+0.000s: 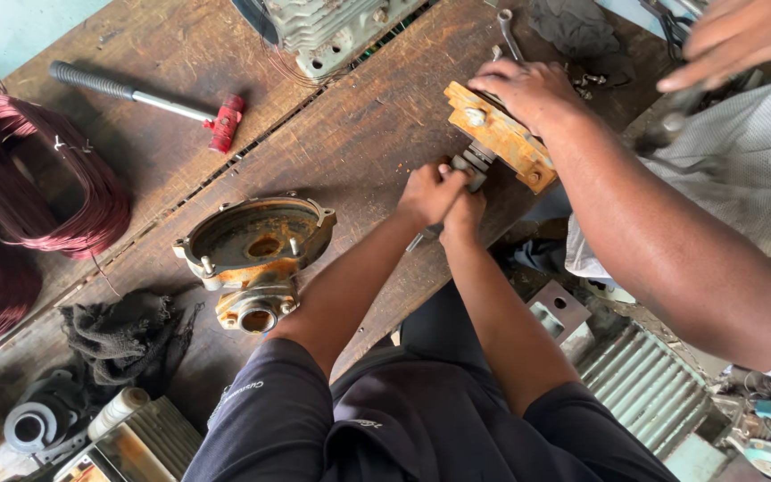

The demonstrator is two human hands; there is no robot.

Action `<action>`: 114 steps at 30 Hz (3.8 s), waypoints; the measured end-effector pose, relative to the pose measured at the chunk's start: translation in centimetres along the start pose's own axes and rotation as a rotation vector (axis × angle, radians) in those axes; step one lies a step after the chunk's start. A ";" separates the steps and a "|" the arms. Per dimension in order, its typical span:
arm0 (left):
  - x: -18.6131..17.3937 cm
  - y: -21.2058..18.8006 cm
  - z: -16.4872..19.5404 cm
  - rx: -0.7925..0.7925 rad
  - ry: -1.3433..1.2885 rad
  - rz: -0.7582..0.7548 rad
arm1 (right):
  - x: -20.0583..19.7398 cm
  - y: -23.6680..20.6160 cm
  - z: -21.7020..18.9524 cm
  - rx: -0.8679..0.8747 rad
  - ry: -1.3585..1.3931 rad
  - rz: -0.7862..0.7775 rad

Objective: The person works on a rusty water pump at a wooden workbench, using wrenches to loosen and tighten bolts on the pump's mounting plate and hammering on a component. They walk to a tool rack to pick pliers and a file, then hold the pump housing while fitting a cylindrical part onto the shaft with another person assisting.

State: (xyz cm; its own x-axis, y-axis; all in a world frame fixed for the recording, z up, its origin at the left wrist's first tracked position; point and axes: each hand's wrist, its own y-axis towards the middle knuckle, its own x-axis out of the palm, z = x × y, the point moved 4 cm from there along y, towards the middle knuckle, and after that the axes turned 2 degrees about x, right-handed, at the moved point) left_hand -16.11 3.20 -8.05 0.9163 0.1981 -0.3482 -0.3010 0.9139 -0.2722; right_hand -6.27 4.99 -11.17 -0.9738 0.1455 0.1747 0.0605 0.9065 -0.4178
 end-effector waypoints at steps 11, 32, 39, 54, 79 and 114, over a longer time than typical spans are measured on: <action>-0.5 -0.7 0.8 0.028 -0.062 0.025 | 0.2 -0.1 0.0 0.016 0.087 -0.032; -0.8 -0.4 0.8 0.047 -0.083 0.032 | 0.0 0.1 0.3 0.061 -0.101 0.088; -0.7 -0.4 0.5 -0.032 -0.036 -0.031 | -0.1 0.1 0.7 0.081 -0.005 0.056; -0.9 -0.2 0.1 -0.003 -0.077 -0.006 | 0.4 -0.4 0.3 0.062 -0.023 0.066; -1.3 -0.4 1.1 -0.047 -0.095 -0.040 | -0.1 0.4 0.6 0.071 0.026 0.039; -0.7 0.1 -0.6 -0.048 -0.046 0.004 | -0.1 0.6 1.1 0.064 -0.090 0.092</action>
State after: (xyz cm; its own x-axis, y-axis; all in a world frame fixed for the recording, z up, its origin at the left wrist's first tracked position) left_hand -16.97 2.91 -8.40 0.9259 0.2184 -0.3083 -0.3157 0.8955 -0.3138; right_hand -6.33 5.13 -12.41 -0.9807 0.1882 0.0537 0.1392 0.8636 -0.4845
